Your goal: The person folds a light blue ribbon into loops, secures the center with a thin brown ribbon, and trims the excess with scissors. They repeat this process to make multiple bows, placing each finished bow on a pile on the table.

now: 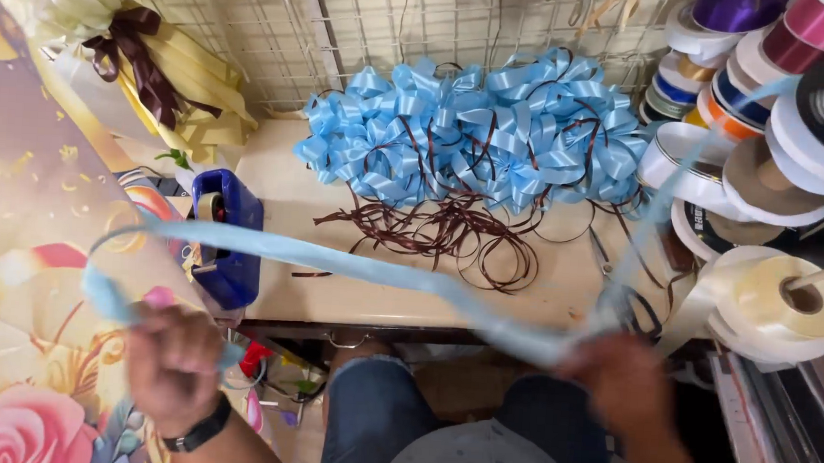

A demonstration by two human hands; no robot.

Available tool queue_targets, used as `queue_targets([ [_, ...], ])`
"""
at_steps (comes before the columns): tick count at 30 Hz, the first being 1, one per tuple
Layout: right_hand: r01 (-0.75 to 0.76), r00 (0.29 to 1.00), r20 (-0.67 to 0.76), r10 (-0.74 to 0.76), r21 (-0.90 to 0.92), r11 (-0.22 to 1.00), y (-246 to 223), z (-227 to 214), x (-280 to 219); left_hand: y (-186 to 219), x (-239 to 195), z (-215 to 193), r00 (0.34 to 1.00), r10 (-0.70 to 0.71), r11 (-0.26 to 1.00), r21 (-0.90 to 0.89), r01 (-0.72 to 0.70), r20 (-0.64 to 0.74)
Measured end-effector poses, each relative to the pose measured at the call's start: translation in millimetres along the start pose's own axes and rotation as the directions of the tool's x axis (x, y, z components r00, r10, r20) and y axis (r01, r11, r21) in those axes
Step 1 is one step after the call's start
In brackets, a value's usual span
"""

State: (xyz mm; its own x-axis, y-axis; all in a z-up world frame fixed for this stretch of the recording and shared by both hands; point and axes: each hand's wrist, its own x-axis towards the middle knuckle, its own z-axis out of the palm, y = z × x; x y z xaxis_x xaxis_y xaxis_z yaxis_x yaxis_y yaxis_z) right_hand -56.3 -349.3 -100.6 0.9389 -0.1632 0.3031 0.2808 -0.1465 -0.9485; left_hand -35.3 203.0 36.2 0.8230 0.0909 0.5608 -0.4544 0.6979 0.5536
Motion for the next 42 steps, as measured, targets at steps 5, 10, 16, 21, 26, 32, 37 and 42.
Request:
queue_targets([
  [5,0.348,0.498,0.864,0.071,-0.275,0.896,-123.3,100.2,-4.5,-54.7,11.2,71.5,0.887,-0.417,0.365,0.857,0.365,-0.200],
  [10,0.308,0.820,0.573,0.007,-0.451,0.838,-155.9,80.6,19.8,-96.2,8.9,137.6,0.720,-0.692,0.139,0.989,0.058,0.055],
  [16,0.181,0.802,0.596,-0.041,-0.177,0.968,-150.2,77.8,19.8,-135.6,2.7,175.9,0.546,-0.695,0.480,0.867,-0.133,0.468],
  [21,0.183,0.814,0.401,-0.420,0.509,0.841,-154.3,44.6,44.4,-151.0,16.1,154.1,0.744,-0.595,0.449,0.894,-0.005,0.303],
  [26,-0.006,0.764,0.486,-0.424,0.662,0.749,-128.8,-5.0,38.5,-158.3,29.7,152.1,0.807,-0.466,0.363,0.910,-0.200,0.363],
  [32,-0.117,0.842,0.540,0.007,0.169,0.979,-101.2,42.2,41.2,-196.9,18.0,178.8,0.761,-0.130,0.412,0.733,-0.541,0.635],
  [37,-0.059,0.906,0.419,-0.067,0.281,0.958,-111.8,57.8,40.6,-207.3,23.2,178.0,0.709,0.070,0.378,0.639,-0.670,0.702],
  [42,-0.004,0.934,0.319,-0.164,0.466,0.885,-126.7,39.6,36.0,-192.7,39.2,165.9,0.775,0.157,0.315,0.713,-0.626,0.612],
])
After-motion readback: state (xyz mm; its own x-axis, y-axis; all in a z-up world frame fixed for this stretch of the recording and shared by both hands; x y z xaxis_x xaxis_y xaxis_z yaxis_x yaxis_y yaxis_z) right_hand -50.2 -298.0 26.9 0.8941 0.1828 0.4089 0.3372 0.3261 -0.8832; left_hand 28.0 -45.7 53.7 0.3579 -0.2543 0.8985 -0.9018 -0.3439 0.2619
